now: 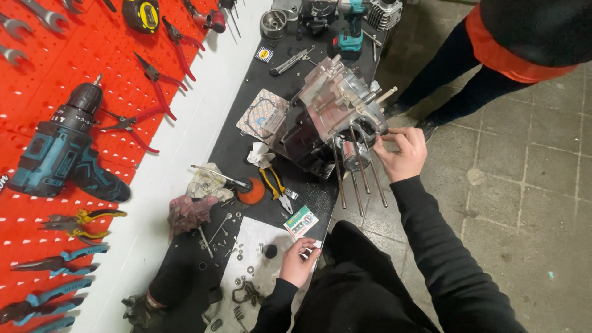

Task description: The person assembles a small engine by inserting a piston with connecting rods into the cylinder block and then installing a small black ring onto the piston. The person handles the piston assembly and ring by hand, aligning and seating components into the engine block on a workbench.

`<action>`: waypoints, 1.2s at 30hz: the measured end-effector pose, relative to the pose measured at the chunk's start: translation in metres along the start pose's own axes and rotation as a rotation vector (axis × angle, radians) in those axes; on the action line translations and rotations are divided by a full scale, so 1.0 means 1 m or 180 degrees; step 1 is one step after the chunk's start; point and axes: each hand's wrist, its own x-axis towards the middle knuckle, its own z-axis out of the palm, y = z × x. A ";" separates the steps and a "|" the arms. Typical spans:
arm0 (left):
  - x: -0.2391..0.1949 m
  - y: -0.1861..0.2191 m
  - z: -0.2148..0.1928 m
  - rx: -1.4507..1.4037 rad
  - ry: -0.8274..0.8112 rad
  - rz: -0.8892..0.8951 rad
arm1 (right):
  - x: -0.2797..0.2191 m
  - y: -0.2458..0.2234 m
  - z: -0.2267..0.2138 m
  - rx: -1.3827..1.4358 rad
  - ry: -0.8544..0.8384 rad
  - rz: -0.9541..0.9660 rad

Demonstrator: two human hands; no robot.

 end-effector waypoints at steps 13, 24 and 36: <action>0.000 -0.001 -0.002 0.0030 0.0151 -0.0086 | -0.009 0.053 -0.023 0.0480 0.0062 0.0478; 0.067 0.063 -0.017 0.0382 0.0289 0.0344 | -0.239 0.031 -0.006 0.0934 -0.2992 0.0964; 0.200 0.195 -0.001 0.0627 0.1327 0.1682 | -0.310 0.045 0.004 0.1090 -0.3737 0.0581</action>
